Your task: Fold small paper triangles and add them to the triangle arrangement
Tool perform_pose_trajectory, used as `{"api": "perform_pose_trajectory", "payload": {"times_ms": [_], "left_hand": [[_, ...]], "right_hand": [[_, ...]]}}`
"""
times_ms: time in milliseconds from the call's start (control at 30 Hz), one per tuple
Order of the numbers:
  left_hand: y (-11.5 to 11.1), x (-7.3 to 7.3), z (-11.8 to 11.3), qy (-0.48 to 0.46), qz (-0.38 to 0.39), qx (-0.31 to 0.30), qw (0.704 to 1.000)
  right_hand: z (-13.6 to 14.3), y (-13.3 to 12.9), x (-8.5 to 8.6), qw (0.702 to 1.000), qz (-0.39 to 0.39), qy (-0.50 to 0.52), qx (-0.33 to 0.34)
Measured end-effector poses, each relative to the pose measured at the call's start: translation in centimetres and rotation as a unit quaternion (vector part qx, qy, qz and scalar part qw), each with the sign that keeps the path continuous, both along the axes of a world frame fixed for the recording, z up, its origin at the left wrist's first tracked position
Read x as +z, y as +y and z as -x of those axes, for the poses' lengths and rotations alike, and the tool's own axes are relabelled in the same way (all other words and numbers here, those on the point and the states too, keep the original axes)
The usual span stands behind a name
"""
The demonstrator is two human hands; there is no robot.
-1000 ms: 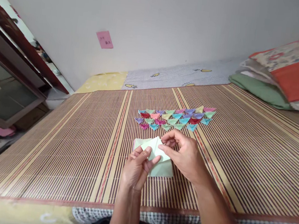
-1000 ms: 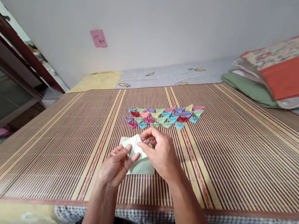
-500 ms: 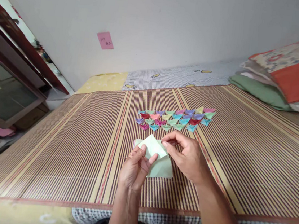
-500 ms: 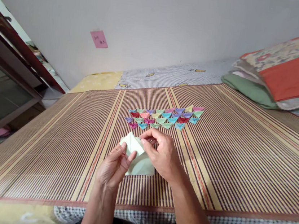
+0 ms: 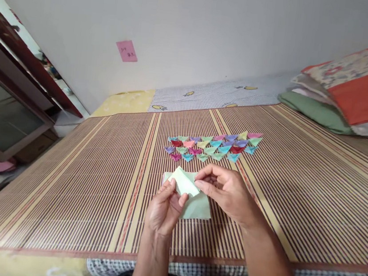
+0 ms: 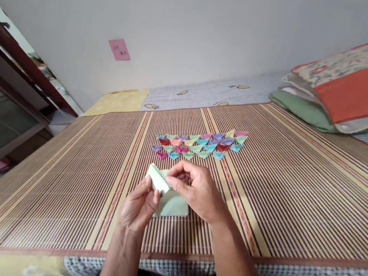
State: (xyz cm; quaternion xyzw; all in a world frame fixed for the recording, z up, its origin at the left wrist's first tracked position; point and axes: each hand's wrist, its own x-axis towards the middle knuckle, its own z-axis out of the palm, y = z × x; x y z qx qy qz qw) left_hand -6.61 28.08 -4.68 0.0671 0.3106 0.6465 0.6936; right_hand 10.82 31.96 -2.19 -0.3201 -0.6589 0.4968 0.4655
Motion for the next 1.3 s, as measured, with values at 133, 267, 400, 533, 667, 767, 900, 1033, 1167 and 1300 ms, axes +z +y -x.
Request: {"api": "perform_pose_trajectory", "payload": {"times_ms": [133, 267, 400, 533, 667, 767, 900, 1033, 1167, 1300], "left_hand": [[0.0, 0.1, -0.2, 0.000, -0.015, 0.005, 1.000], [-0.1, 0.2, -0.3, 0.011, -0.020, 0.002, 1.000], [-0.1, 0.0, -0.2, 0.007, -0.027, -0.009, 1.000], [0.0, -0.6, 0.4, -0.005, -0.028, -0.021, 0.999], [0.1, -1.2, 0.9, -0.044, -0.009, -0.028, 0.999], [0.2, -1.4, 1.1, -0.056, -0.012, -0.038, 0.998], [0.1, -1.4, 1.0, -0.045, -0.026, -0.048, 0.998], [0.1, -1.5, 1.0, -0.037, -0.028, -0.058, 0.997], [0.1, -1.7, 1.0, -0.049, -0.018, -0.060, 0.997], [0.1, -1.7, 1.0, -0.046, -0.020, -0.054, 0.997]], "right_hand": [[0.1, -0.1, 0.0, 1.000, -0.008, -0.008, -0.010], [0.1, -0.2, 0.2, 1.000, -0.020, -0.012, -0.012], [-0.2, -0.3, 0.7, 0.999, -0.021, -0.025, -0.017], [-0.7, -0.4, 1.3, 0.999, -0.031, -0.036, 0.004], [-0.9, -0.6, 1.6, 0.997, -0.047, -0.040, 0.045], [-0.9, -0.7, 1.6, 0.996, -0.048, -0.053, 0.057], [-0.7, -0.7, 1.6, 0.996, -0.047, -0.063, 0.048], [-0.6, -0.7, 1.6, 0.997, -0.035, -0.052, 0.050], [-0.5, -0.8, 1.7, 0.998, -0.031, -0.045, 0.041], [-0.3, -1.0, 1.9, 0.998, -0.035, -0.045, 0.040]]}}
